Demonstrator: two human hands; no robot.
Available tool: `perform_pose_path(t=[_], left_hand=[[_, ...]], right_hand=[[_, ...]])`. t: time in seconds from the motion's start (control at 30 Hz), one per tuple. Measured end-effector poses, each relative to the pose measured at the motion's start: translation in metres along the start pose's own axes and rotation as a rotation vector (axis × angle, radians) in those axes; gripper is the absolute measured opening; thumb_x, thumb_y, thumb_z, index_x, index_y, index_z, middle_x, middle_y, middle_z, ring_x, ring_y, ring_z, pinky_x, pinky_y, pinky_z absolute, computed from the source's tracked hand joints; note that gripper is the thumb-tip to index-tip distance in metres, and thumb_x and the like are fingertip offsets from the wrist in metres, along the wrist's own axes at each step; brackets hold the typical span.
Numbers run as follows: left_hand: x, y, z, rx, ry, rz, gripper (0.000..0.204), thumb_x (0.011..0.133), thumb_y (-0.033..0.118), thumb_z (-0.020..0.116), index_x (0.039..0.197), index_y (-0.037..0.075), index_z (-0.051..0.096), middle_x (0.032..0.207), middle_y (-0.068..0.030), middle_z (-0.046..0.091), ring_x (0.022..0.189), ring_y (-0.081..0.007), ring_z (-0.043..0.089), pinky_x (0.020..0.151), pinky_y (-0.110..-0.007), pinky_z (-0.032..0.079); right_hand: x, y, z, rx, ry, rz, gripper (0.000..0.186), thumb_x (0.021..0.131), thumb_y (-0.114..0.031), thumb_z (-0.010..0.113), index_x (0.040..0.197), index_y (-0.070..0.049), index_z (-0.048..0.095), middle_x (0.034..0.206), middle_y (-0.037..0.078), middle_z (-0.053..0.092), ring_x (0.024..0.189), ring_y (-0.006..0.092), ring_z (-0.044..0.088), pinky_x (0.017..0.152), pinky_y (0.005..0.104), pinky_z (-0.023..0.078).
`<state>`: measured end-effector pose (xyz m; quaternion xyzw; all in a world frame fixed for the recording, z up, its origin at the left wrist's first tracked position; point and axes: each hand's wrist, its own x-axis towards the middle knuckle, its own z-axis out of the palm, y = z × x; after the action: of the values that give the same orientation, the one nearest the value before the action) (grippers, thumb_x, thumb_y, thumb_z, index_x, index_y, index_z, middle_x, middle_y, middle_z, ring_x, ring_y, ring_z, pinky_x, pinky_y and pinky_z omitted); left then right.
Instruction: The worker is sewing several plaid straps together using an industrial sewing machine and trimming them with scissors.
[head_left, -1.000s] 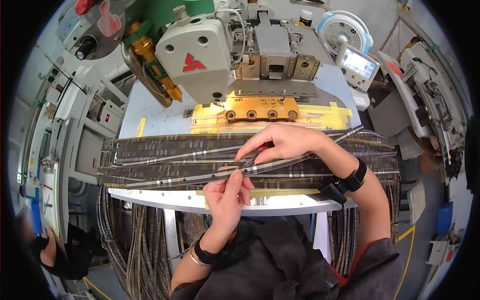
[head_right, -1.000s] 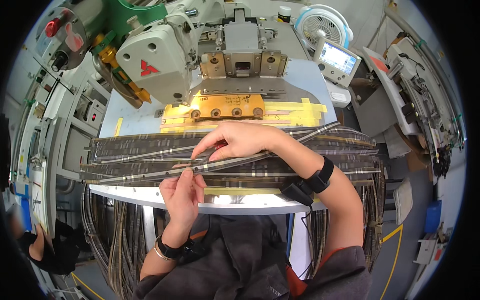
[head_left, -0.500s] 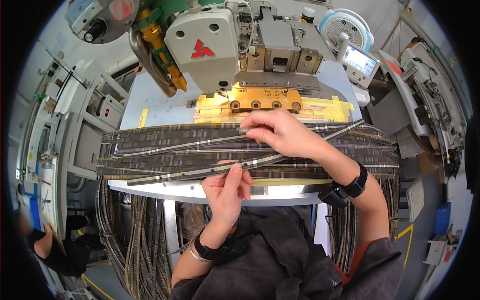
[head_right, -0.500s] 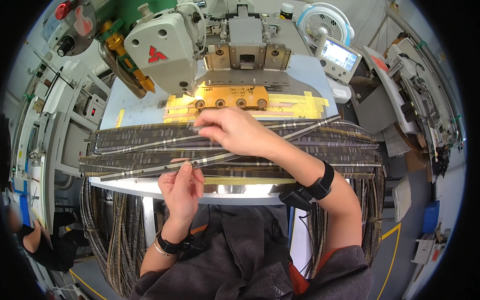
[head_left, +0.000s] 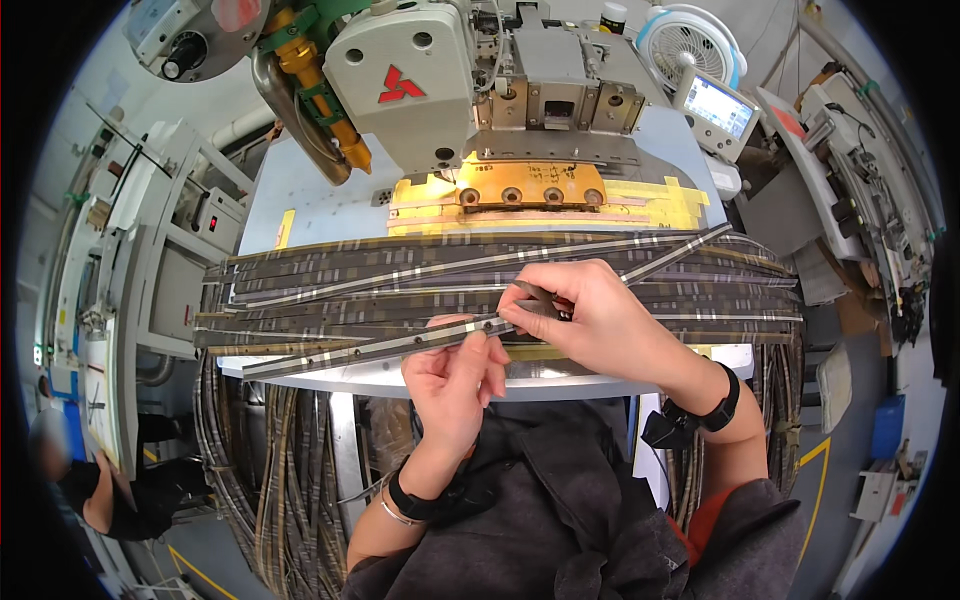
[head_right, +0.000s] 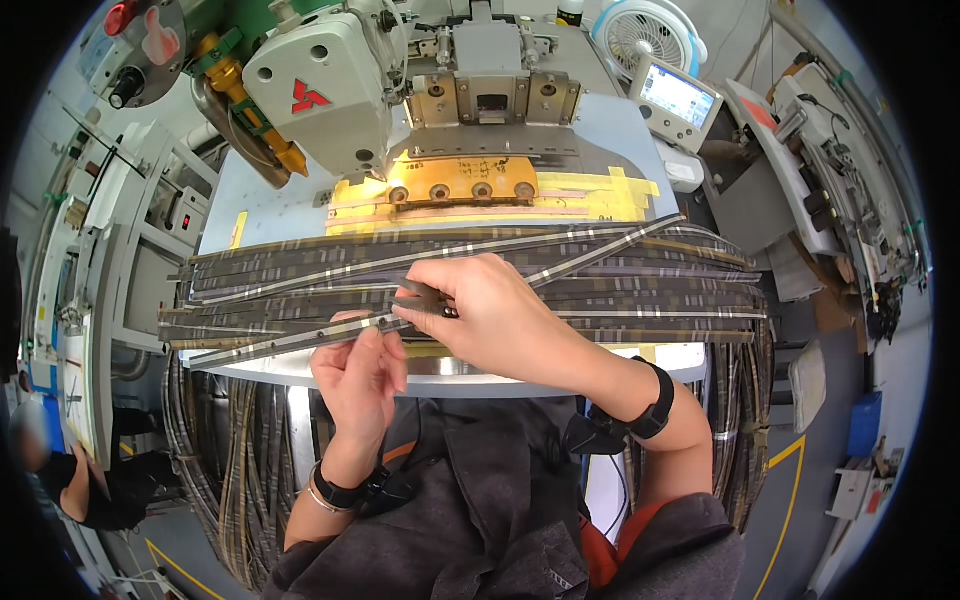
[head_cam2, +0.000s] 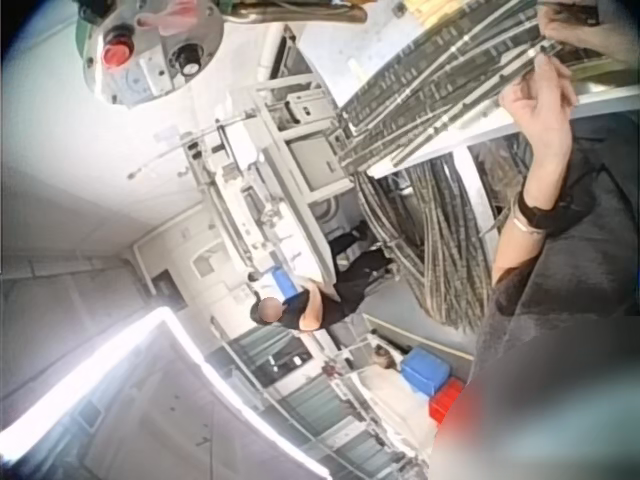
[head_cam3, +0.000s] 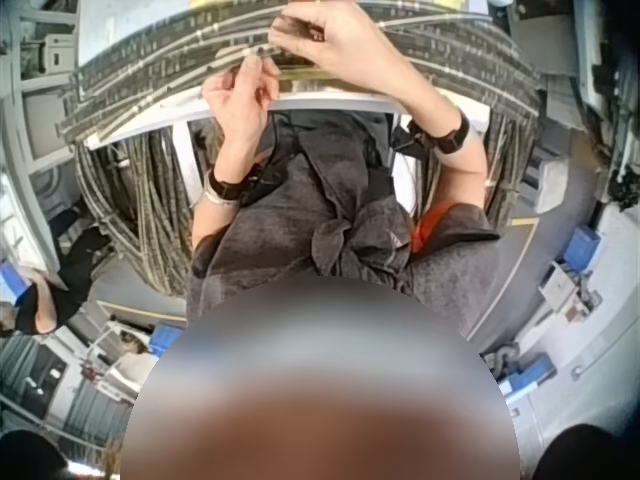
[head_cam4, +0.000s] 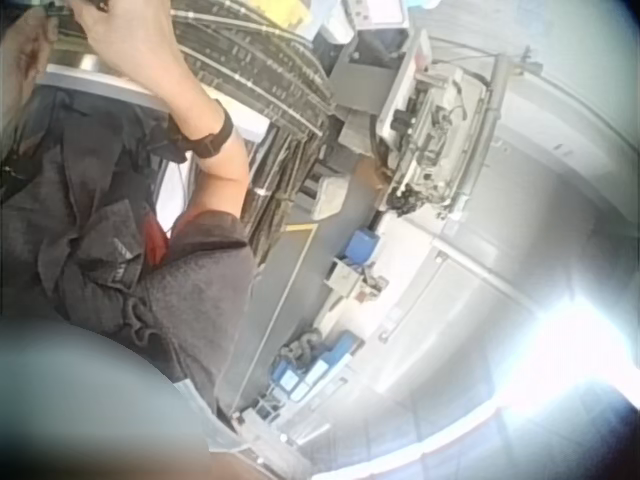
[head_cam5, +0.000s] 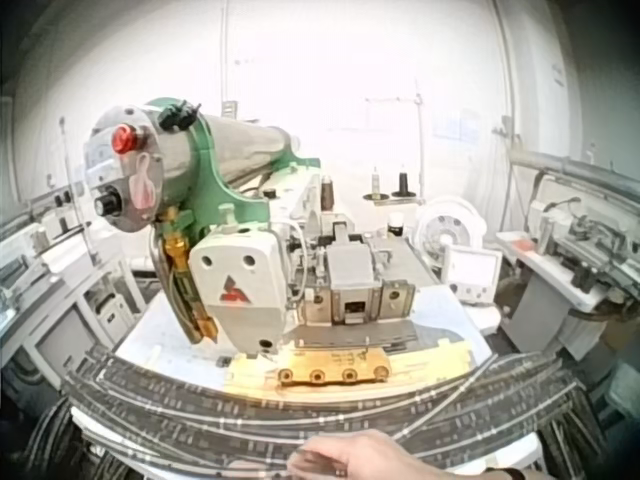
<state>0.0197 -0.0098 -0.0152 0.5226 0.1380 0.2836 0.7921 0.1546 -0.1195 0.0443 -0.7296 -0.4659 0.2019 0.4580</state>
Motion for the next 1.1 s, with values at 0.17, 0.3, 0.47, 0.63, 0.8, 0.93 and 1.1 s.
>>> perform_pose_path(t=[0.17,0.3,0.47,0.63,0.8,0.93,1.1], left_hand=[[-0.001,-0.002,0.000,-0.036,-0.037,0.049,0.018,0.095,0.007,0.057,0.111,0.000,0.056,0.071,-0.0126,0.062,0.043,-0.0098,0.050,0.036,-0.019,0.030],[-0.001,0.005,0.006,-0.103,0.004,-0.003,0.013,0.094,-0.002,0.055,0.106,0.000,0.055,0.067,-0.0069,0.059,0.046,-0.0075,0.050,0.040,-0.020,0.034],[-0.002,0.006,0.007,-0.059,0.018,0.028,0.010,0.093,-0.003,0.055,0.103,0.000,0.056,0.063,-0.0049,0.056,0.044,-0.0066,0.046,0.040,-0.020,0.033],[-0.002,0.007,0.007,-0.027,0.015,0.040,0.008,0.093,-0.002,0.056,0.101,-0.001,0.056,0.062,-0.0044,0.056,0.044,-0.0061,0.045,0.041,-0.020,0.033],[-0.005,0.004,0.009,-0.151,0.047,0.023,0.009,0.094,-0.001,0.056,0.103,0.000,0.056,0.066,-0.0056,0.058,0.046,-0.0069,0.045,0.041,-0.020,0.033],[-0.004,0.002,0.008,-0.140,-0.005,0.069,0.010,0.094,-0.001,0.057,0.104,0.000,0.056,0.068,-0.0054,0.058,0.046,-0.0072,0.045,0.041,-0.020,0.033],[-0.003,0.001,0.007,-0.141,-0.017,0.072,0.011,0.094,-0.001,0.058,0.105,0.001,0.055,0.067,-0.0034,0.055,0.046,-0.0066,0.045,0.041,-0.021,0.033]], right_hand=[[-0.002,0.000,0.005,0.079,0.013,0.037,0.011,0.087,-0.009,0.069,0.090,0.001,0.065,0.071,0.003,0.061,0.061,0.0061,0.045,0.054,0.0247,0.038],[-0.004,0.000,0.007,0.057,0.038,-0.033,0.010,0.087,-0.008,0.069,0.089,0.001,0.065,0.071,0.002,0.061,0.061,0.0061,0.046,0.054,0.0243,0.038],[-0.007,-0.001,0.008,0.068,0.030,-0.050,0.010,0.087,-0.007,0.070,0.089,0.001,0.064,0.071,0.003,0.062,0.062,0.0060,0.047,0.055,0.0241,0.039],[-0.009,0.003,0.012,0.087,0.042,-0.117,0.011,0.088,-0.008,0.070,0.089,0.001,0.063,0.071,0.003,0.061,0.062,0.0064,0.047,0.054,0.0244,0.038],[-0.009,-0.007,0.005,0.092,0.021,-0.035,0.015,0.083,-0.004,0.068,0.089,0.005,0.058,0.083,0.019,0.067,0.077,0.0346,0.068,0.063,0.0379,0.050],[-0.008,-0.007,0.004,0.083,0.002,-0.006,0.016,0.083,-0.004,0.068,0.090,0.005,0.058,0.083,0.019,0.067,0.078,0.0347,0.068,0.062,0.0383,0.050],[-0.009,-0.007,0.005,0.070,0.027,-0.040,0.016,0.082,-0.004,0.069,0.089,0.005,0.058,0.083,0.019,0.067,0.078,0.0359,0.067,0.062,0.0388,0.050]])
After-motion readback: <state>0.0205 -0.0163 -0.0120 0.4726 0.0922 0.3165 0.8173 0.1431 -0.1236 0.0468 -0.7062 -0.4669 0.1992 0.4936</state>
